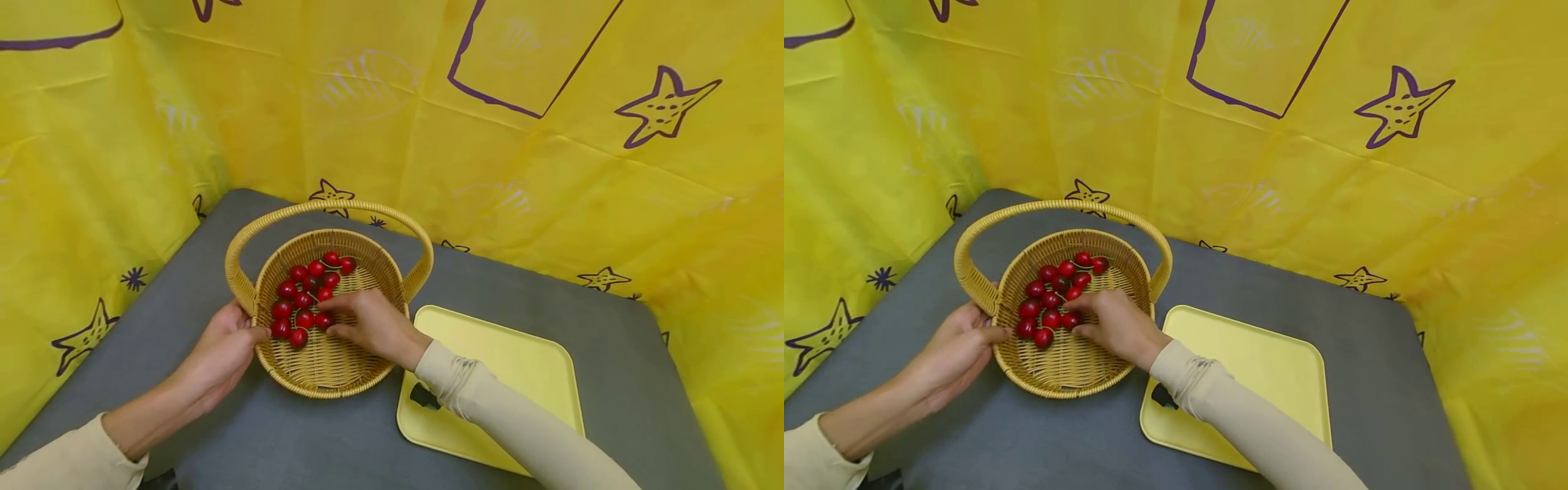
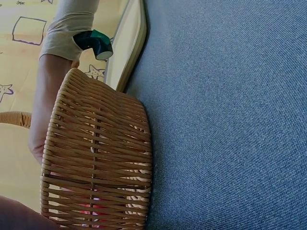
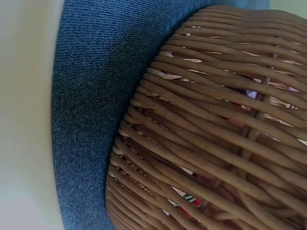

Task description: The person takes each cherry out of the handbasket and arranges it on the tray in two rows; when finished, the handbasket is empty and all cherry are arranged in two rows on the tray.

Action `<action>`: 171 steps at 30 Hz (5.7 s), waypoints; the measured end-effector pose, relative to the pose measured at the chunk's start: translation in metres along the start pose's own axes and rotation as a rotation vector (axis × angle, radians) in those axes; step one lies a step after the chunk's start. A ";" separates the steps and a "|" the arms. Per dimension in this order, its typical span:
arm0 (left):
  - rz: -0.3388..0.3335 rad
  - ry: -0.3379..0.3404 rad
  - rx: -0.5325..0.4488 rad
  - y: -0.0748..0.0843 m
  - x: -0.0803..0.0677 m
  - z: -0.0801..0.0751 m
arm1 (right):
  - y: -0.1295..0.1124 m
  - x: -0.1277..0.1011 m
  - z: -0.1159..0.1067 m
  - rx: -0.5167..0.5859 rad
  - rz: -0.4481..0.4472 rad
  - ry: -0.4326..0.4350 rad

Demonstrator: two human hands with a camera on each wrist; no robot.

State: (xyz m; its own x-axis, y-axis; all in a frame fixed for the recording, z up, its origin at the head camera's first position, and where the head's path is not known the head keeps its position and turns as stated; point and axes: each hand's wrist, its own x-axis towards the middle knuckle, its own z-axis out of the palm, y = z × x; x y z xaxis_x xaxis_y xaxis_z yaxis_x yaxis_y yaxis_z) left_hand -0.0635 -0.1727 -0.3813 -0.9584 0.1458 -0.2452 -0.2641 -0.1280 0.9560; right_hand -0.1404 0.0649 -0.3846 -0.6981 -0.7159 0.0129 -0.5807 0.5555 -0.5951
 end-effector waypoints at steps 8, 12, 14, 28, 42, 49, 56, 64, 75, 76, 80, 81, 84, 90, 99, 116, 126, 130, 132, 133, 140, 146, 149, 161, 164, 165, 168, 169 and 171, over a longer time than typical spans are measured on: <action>-0.011 -0.007 -0.004 -0.001 -0.001 -0.002 | -0.001 0.001 0.003 0.006 0.024 -0.015; -0.008 -0.012 -0.009 -0.001 -0.001 -0.002 | -0.006 -0.003 -0.003 0.021 0.008 0.010; -0.008 -0.016 -0.016 -0.001 -0.001 -0.003 | -0.011 -0.008 -0.010 0.039 -0.007 0.034; 0.007 -0.032 -0.040 0.000 -0.002 -0.003 | -0.022 -0.122 -0.065 0.161 0.002 0.349; 0.005 -0.017 -0.060 -0.002 0.000 -0.006 | 0.053 -0.147 -0.038 0.097 0.200 0.444; 0.009 -0.025 -0.063 -0.002 0.002 -0.004 | 0.065 -0.141 -0.030 0.093 0.272 0.414; 0.002 -0.023 -0.066 -0.002 0.002 -0.003 | 0.069 -0.140 -0.027 0.072 0.314 0.389; 0.004 -0.029 -0.066 -0.003 -0.001 -0.004 | 0.070 -0.138 -0.026 0.030 0.319 0.374; -0.002 -0.035 -0.060 -0.002 -0.003 -0.005 | 0.065 -0.138 -0.029 -0.036 0.311 0.366; -0.003 -0.036 -0.059 -0.002 -0.004 -0.005 | 0.063 -0.139 -0.032 -0.051 0.304 0.372; -0.006 -0.037 -0.059 0.000 -0.003 -0.003 | 0.046 -0.140 -0.046 -0.089 0.270 0.405; -0.005 -0.037 -0.058 0.000 -0.003 -0.003 | 0.041 -0.140 -0.049 -0.087 0.256 0.414; -0.007 -0.034 -0.052 0.001 -0.002 -0.002 | 0.024 -0.138 -0.056 -0.027 0.216 0.436; -0.010 -0.026 -0.045 0.002 0.001 -0.001 | -0.006 -0.122 -0.053 0.130 0.098 0.429; -0.009 -0.017 -0.052 0.003 0.000 -0.002 | -0.017 -0.068 -0.029 0.252 0.026 0.308; -0.001 -0.029 -0.049 0.001 0.001 -0.003 | -0.005 -0.002 -0.005 0.155 0.128 0.178; 0.006 -0.033 -0.051 0.001 0.001 -0.004 | -0.001 0.014 0.004 0.078 0.156 0.154; 0.005 -0.035 -0.045 0.001 0.001 -0.003 | 0.000 0.016 0.007 0.062 0.138 0.156; 0.006 -0.037 -0.044 0.002 0.001 -0.002 | 0.000 0.016 0.007 0.057 0.126 0.157; 0.006 -0.038 -0.044 0.002 0.001 -0.002 | 0.001 0.017 0.007 0.054 0.118 0.159; 0.005 -0.036 -0.048 0.002 0.000 -0.002 | 0.003 0.023 0.009 0.085 0.116 0.157; -0.004 -0.043 -0.058 0.000 0.001 -0.003 | 0.001 0.021 0.006 0.088 0.149 0.153; 0.000 -0.043 -0.059 -0.001 0.001 -0.003 | -0.004 0.014 -0.001 0.086 0.123 0.166; -0.002 -0.038 -0.060 -0.004 0.001 -0.006 | -0.036 -0.069 -0.048 0.324 -0.010 0.315; -0.002 -0.038 -0.063 -0.003 0.001 -0.006 | -0.036 -0.094 -0.061 0.300 -0.009 0.392; -0.001 -0.037 -0.064 -0.003 0.001 -0.006 | -0.035 -0.101 -0.065 0.293 -0.013 0.420; 0.002 -0.038 -0.068 -0.003 0.001 -0.005 | -0.026 -0.122 -0.074 0.296 0.000 0.495; 0.003 -0.038 -0.069 -0.003 0.001 -0.005 | -0.022 -0.128 -0.075 0.319 0.007 0.512; 0.003 -0.041 -0.071 -0.003 0.000 -0.006 | -0.011 -0.140 -0.076 0.327 0.035 0.544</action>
State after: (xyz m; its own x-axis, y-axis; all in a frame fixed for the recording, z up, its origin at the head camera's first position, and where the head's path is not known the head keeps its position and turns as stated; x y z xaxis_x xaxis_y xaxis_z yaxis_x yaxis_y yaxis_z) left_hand -0.0637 -0.1778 -0.3849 -0.9544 0.1852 -0.2342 -0.2696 -0.1975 0.9425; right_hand -0.0683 0.1907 -0.3186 -0.8772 -0.3344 0.3445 -0.4559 0.3555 -0.8160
